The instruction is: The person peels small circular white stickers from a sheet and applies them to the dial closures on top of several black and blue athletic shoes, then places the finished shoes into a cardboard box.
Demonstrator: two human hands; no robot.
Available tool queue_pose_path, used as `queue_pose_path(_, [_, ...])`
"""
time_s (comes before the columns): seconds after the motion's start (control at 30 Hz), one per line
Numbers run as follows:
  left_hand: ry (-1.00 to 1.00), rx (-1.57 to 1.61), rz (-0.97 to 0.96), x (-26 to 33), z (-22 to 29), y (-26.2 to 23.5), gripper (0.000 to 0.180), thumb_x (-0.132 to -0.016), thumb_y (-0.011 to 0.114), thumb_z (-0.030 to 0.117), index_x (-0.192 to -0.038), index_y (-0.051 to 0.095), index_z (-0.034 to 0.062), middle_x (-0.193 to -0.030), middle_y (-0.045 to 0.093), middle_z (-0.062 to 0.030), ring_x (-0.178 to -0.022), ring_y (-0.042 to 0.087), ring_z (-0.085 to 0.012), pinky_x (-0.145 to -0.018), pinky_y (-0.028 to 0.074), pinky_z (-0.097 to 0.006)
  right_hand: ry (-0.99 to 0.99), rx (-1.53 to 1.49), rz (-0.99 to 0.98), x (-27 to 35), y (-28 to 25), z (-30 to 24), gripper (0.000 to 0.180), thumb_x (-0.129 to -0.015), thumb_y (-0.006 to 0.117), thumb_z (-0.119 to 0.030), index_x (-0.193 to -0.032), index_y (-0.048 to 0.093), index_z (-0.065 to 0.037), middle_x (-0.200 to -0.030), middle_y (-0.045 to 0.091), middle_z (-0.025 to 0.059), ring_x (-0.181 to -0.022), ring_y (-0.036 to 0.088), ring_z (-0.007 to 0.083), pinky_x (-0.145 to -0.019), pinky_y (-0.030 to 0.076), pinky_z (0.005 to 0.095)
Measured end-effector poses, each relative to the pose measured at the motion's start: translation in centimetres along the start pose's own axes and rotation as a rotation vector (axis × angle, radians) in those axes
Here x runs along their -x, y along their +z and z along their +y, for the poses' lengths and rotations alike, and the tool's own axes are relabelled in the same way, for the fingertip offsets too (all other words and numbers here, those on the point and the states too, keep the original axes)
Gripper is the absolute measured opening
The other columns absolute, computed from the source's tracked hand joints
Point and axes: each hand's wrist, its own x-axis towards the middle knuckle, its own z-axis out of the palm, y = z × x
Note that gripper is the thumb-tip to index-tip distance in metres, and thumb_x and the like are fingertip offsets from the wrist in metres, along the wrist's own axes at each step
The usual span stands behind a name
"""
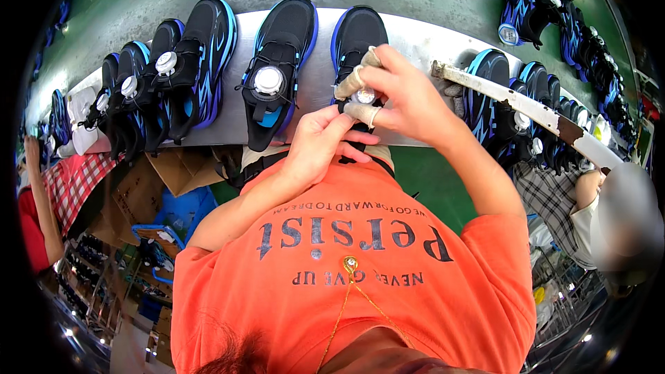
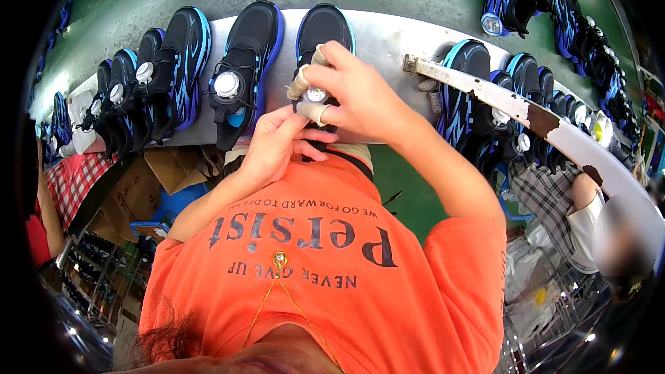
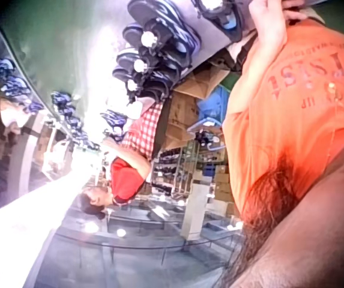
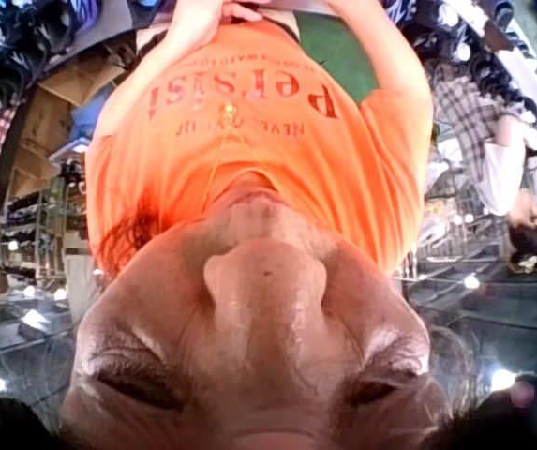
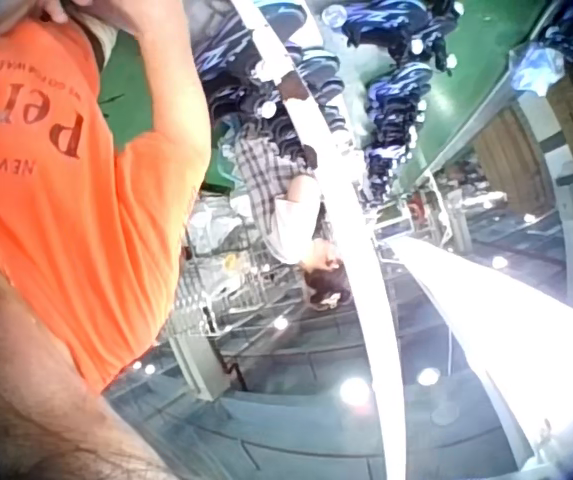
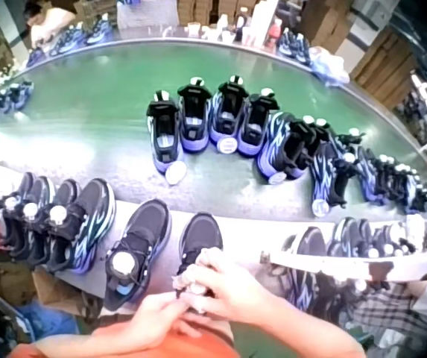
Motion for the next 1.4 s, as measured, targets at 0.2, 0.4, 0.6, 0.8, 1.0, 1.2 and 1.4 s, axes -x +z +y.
queue_pose_path(0.2, [0.018, -0.028, -0.007, -0.3, 0.0, -0.2, 0.031, -0.098, 0.042, 0.015, -0.114, 0.054, -0.0091, -0.107, 0.061, -0.0178, -0.092, 0.067, -0.0285, -0.063, 0.06, -0.032, 0.061, -0.077, -0.093, -1.4, -0.8, 0.6, 0.019, -0.066, 0.071, -0.013, -0.084, 0.067, -0.011, -0.08, 0.043, 0.0023, -0.066, 0.044, 0.0131, -0.052, 0.036, 0.0269])
queue_pose_path(0.4, [0.017, -0.059, -0.021, -0.6, -0.3, -0.3, 0.033, -0.098, 0.042, 0.016, -0.116, 0.053, -0.0086, -0.109, 0.061, -0.0182, -0.093, 0.067, -0.0292, -0.065, 0.06, -0.033, 0.138, -0.081, -0.117, -1.2, -1.0, 0.4, 0.025, -0.064, 0.07, -0.017, -0.088, 0.068, -0.013, -0.085, 0.045, 0.0053, -0.068, 0.05, 0.0173, -0.061, 0.045, 0.029])
queue_pose_path(0.6, [0.055, -0.016, -0.046, -0.3, -0.6, -0.7, 0.032, -0.098, 0.041, 0.015, -0.118, 0.051, -0.0082, -0.111, 0.06, -0.018, -0.093, 0.067, -0.0293, -0.065, 0.061, -0.033, -0.01, -0.091, -0.055, -0.5, -1.2, 0.0, 0.021, -0.069, 0.07, -0.015, -0.09, 0.066, -0.014, -0.091, 0.046, 0.0057, -0.072, 0.053, 0.0192, -0.064, 0.047, 0.029])
queue_pose_path(0.8, [0.025, -0.044, -0.046, -0.6, -0.5, -0.6, 0.032, -0.098, 0.041, 0.015, -0.118, 0.052, -0.0072, -0.111, 0.06, -0.0169, -0.094, 0.067, -0.0293, -0.066, 0.061, -0.034, 0.046, 0.008, -0.124, -0.7, -1.4, -0.1, 0.024, -0.068, 0.069, -0.015, -0.092, 0.066, -0.013, -0.091, 0.047, 0.0067, -0.076, 0.056, 0.0222, -0.065, 0.047, 0.032])
queue_pose_path(1.0, [0.02, 0.057, -0.094, -0.5, -1.0, -1.2, 0.032, -0.099, 0.046, 0.018, -0.119, 0.053, -0.0051, -0.112, 0.061, -0.0153, -0.095, 0.067, -0.0289, -0.068, 0.06, -0.034, -0.053, -0.079, -0.156, -0.5, -2.2, 0.6, 0.032, -0.072, 0.072, -0.017, -0.103, 0.065, -0.015, -0.085, 0.052, 0.0082, -0.078, 0.056, 0.0245, -0.068, 0.047, 0.0339])
queue_pose_path(1.2, [0.065, 0.117, -0.126, -0.4, -1.6, -1.2, 0.033, -0.098, 0.048, 0.021, -0.12, 0.053, -0.0029, -0.115, 0.061, -0.014, -0.094, 0.066, -0.0281, -0.07, 0.06, -0.034, 0.115, 0.094, 0.042, 1.2, -0.9, 0.0, 0.039, -0.072, 0.075, -0.019, -0.109, 0.065, -0.011, -0.083, 0.057, 0.0048, -0.076, 0.054, 0.0203, -0.07, 0.047, 0.0307])
queue_pose_path(1.4, [0.04, 0.067, -0.084, -0.2, -1.2, -0.8, 0.033, -0.099, 0.048, 0.022, -0.119, 0.053, -0.0028, -0.116, 0.06, -0.0138, -0.094, 0.066, -0.0272, -0.07, 0.058, -0.034, 0.111, -0.046, -0.008, 0.9, -1.9, -1.0, 0.045, -0.075, 0.071, -0.015, -0.12, 0.066, -0.018, -0.084, 0.055, 0.0044, -0.074, 0.052, 0.018, -0.071, 0.046, 0.0287])
